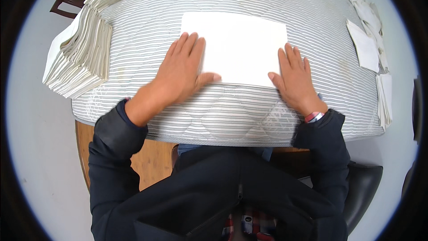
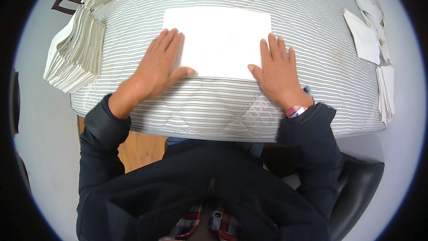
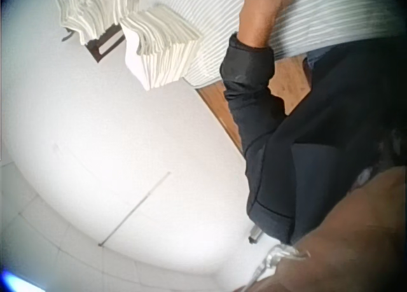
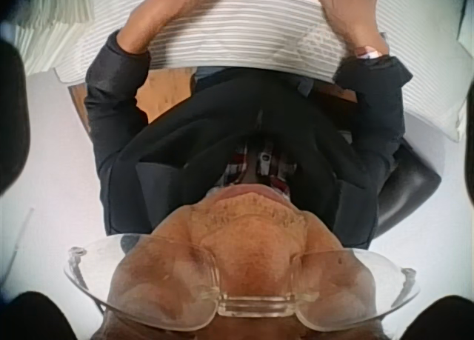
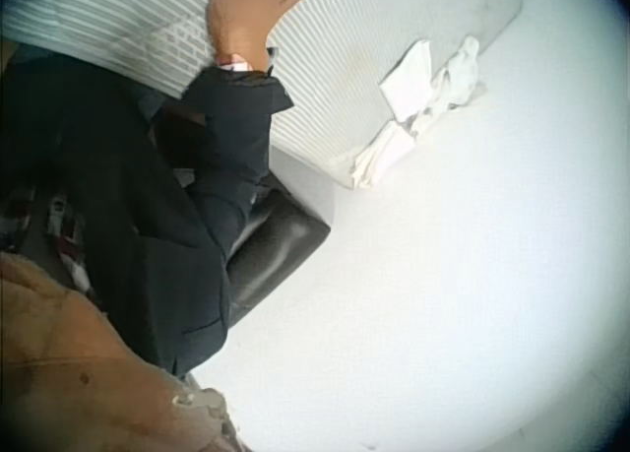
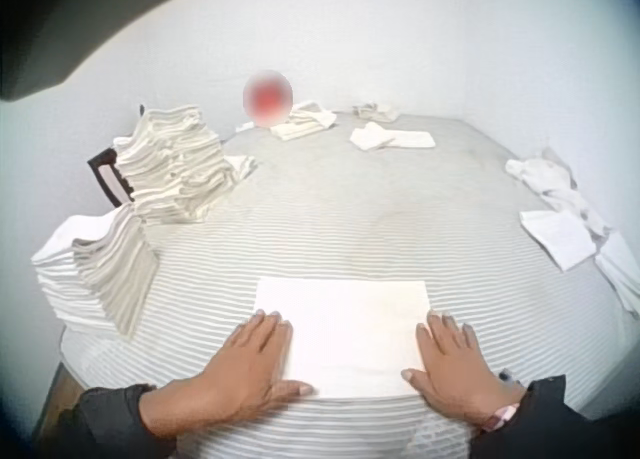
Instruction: The person folds white shirts one at a time on a striped table. They smooth each shirt, fold the sides and bottom, then stack the folded shirts on the left side of the table.
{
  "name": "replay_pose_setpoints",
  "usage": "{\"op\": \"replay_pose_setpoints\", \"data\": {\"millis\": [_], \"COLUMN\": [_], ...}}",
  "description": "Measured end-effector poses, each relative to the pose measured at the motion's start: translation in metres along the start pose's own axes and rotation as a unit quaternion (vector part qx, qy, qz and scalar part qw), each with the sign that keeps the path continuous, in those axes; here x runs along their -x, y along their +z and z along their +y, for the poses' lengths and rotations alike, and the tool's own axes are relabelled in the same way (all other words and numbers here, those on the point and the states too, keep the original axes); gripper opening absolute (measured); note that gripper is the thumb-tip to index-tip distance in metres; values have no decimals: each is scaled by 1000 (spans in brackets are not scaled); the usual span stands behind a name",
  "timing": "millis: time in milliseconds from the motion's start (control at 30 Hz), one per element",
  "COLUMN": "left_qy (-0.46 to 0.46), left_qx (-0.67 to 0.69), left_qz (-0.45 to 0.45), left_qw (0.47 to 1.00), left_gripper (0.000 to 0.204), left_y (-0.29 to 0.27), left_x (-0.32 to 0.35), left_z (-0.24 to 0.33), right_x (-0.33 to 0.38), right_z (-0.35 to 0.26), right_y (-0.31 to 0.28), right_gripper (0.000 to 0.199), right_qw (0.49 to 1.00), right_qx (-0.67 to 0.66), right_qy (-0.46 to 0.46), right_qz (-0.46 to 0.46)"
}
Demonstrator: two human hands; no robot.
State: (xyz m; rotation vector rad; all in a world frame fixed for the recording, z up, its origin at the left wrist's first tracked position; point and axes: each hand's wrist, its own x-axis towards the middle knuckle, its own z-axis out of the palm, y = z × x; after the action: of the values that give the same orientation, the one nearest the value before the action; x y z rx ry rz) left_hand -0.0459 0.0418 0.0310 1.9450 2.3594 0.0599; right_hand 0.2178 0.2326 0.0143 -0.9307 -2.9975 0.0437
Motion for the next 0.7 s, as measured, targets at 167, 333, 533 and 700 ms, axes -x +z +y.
{"op": "replay_pose_setpoints", "data": {"millis": [167, 333, 533, 700], "left_qy": [68, 32, -33, -56], "left_qx": [71, 75, 21, -4], "left_qz": [164, 101, 117, 120], "left_qw": [982, 992, 992, 991], "left_gripper": [72, 64, 86, 88], "left_y": [-12, 17, 41, 39], "left_x": [-87, -129, -97, -83], "left_z": [-4, -4, -19, -24], "right_x": [-72, -126, -102, -94], "right_z": [-13, -40, -11, 16], "right_y": [-24, 5, 39, 45], "right_gripper": [61, 57, 77, 86], "right_qw": [986, 986, 994, 994], "right_qx": [-86, -125, -89, -88], "right_qy": [-93, -103, -38, -17], "right_qz": [108, 34, 42, 56]}}
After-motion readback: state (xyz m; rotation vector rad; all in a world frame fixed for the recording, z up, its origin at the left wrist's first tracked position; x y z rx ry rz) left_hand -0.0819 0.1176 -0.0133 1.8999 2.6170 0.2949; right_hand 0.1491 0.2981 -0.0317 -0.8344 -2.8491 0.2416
